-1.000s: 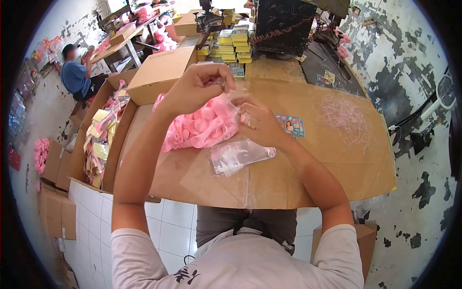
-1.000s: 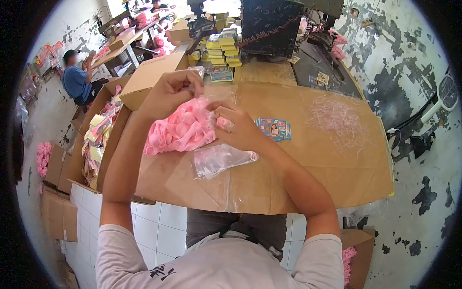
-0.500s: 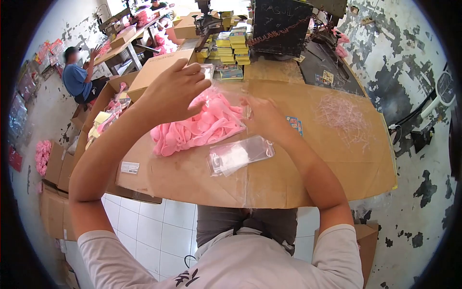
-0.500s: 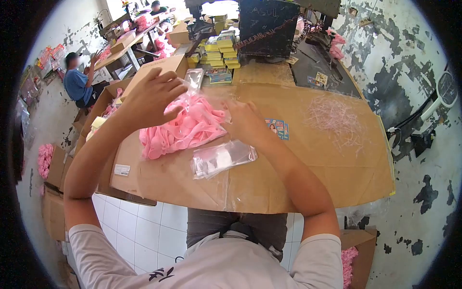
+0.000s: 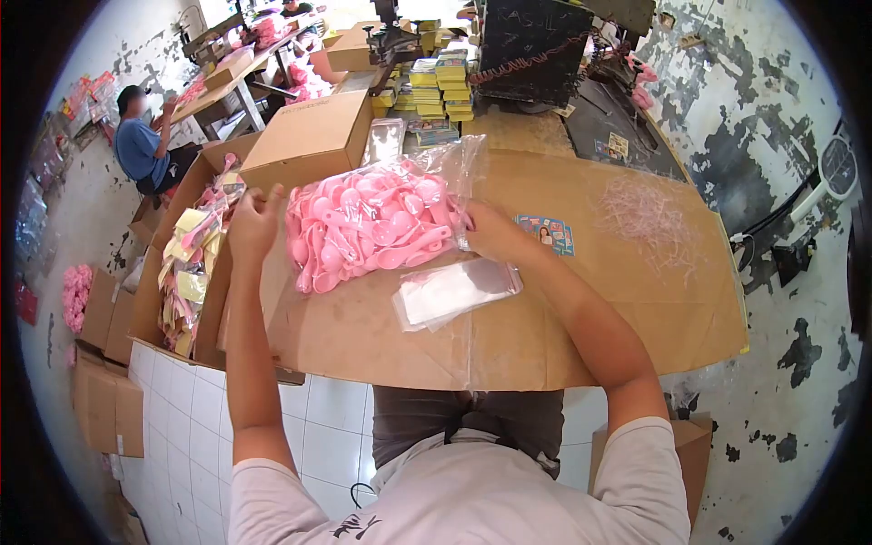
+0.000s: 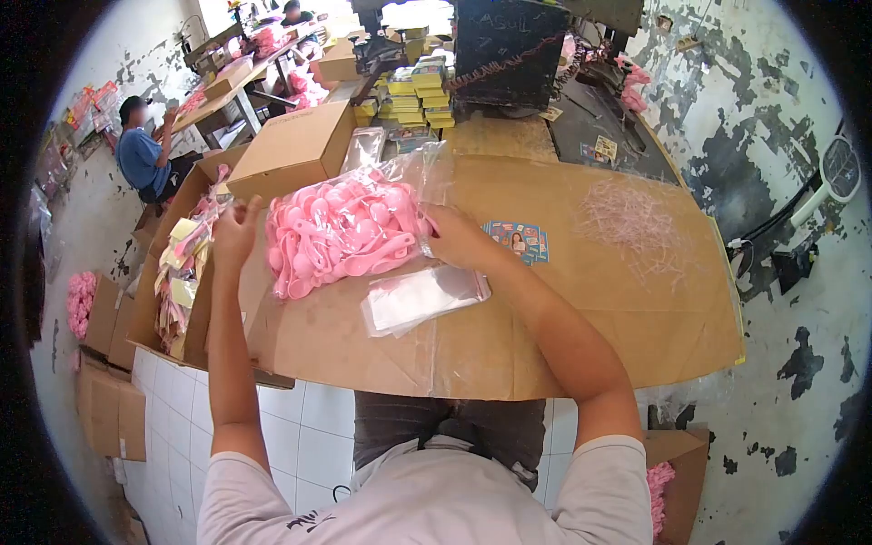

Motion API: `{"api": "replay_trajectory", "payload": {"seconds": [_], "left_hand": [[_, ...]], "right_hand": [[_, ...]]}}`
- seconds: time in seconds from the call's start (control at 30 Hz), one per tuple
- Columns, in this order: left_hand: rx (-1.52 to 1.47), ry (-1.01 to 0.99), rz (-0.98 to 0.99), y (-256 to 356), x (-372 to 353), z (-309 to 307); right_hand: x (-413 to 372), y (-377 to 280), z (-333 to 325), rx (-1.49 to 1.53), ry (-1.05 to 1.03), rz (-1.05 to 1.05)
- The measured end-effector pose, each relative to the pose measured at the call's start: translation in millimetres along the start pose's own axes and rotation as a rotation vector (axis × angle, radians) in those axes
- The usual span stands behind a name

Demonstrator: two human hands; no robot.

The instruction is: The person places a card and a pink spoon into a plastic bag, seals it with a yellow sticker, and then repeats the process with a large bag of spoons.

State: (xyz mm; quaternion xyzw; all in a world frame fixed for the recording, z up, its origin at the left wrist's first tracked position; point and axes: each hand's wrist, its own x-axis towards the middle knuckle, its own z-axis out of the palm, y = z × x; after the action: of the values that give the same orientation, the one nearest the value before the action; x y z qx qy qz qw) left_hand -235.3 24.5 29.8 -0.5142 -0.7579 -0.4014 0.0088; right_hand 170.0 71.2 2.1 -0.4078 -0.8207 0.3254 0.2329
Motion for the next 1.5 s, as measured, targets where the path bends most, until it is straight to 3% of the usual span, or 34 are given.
{"api": "replay_trajectory", "payload": {"seconds": [0.07, 0.17, 0.2, 0.33, 0.43, 0.47, 0.57, 0.6, 0.7, 0.8, 0.9, 1.0, 1.1, 1.2, 1.3, 1.4, 1.5], "left_hand": [[-0.085, -0.236, -0.122, -37.7, 0.6, 25.4], [-0.446, -0.150, -0.077, -36.3, -20.5, 30.7], [-0.437, -0.163, -0.053, -44.2, -14.9, 27.3], [-0.722, 0.202, 0.095, -54.7, -4.0, 37.7], [-1.193, 0.313, -0.168, -73.2, 14.7, 15.0], [-1.056, 0.295, -0.160, -118.1, 33.0, 32.0], [-0.547, 0.132, 0.005, -135.9, 31.8, 55.2], [-0.544, -0.029, -0.243, -118.6, 25.8, 38.9], [-1.080, -0.138, -0.425, -134.9, 38.5, 45.6], [-0.877, -0.181, -0.080, -99.4, 16.7, 39.4], [-0.833, -0.130, -0.008, -133.3, 31.8, 62.9], [-0.709, -0.064, -0.002, -141.1, 37.0, 70.0], [-0.723, -0.042, -0.014, -143.8, 36.2, 74.4], [-0.723, 0.001, 0.018, -143.5, 36.3, 78.4], [-0.655, -0.002, -0.049, -144.4, 38.6, 77.9], [-0.643, 0.012, -0.019, -138.9, 36.1, 75.7], [-0.668, 0.003, -0.025, -144.1, 41.6, 79.6]], "right_hand": [[-0.8, -3.8, 3.1, 0.182, 0.001, 0.072], [12.5, 34.4, 20.7, 0.308, 0.051, 0.019], [11.4, 28.9, 19.4, 0.297, 0.063, -0.005], [3.3, 16.0, 8.2, 0.201, 0.105, -0.018], [10.5, 35.2, 10.5, 0.134, 0.192, -0.014], [8.0, 33.2, 11.5, 0.085, 0.233, -0.054], [-0.2, 17.1, 8.2, 0.033, 0.232, -0.052], [-0.7, 11.2, 5.7, 0.034, 0.216, -0.036], [-2.0, 6.2, -1.3, -0.080, 0.342, 0.014], [4.1, 25.0, -7.2, -0.083, 0.466, -0.076], [0.7, 25.5, -34.1, -0.195, 0.495, 0.003], [11.1, 52.4, -76.9, -0.119, 0.265, 0.230], [29.8, 72.8, -99.8, -0.044, 0.364, 0.300], [36.2, 91.5, -81.5, -0.783, 0.745, -0.169], [15.3, 49.0, -66.0, -0.307, 0.100, -0.471], [-14.3, -1.5, -35.5, -0.391, -0.024, -0.257], [-12.7, 1.1, -38.1, -0.368, -0.073, -0.127]]}}
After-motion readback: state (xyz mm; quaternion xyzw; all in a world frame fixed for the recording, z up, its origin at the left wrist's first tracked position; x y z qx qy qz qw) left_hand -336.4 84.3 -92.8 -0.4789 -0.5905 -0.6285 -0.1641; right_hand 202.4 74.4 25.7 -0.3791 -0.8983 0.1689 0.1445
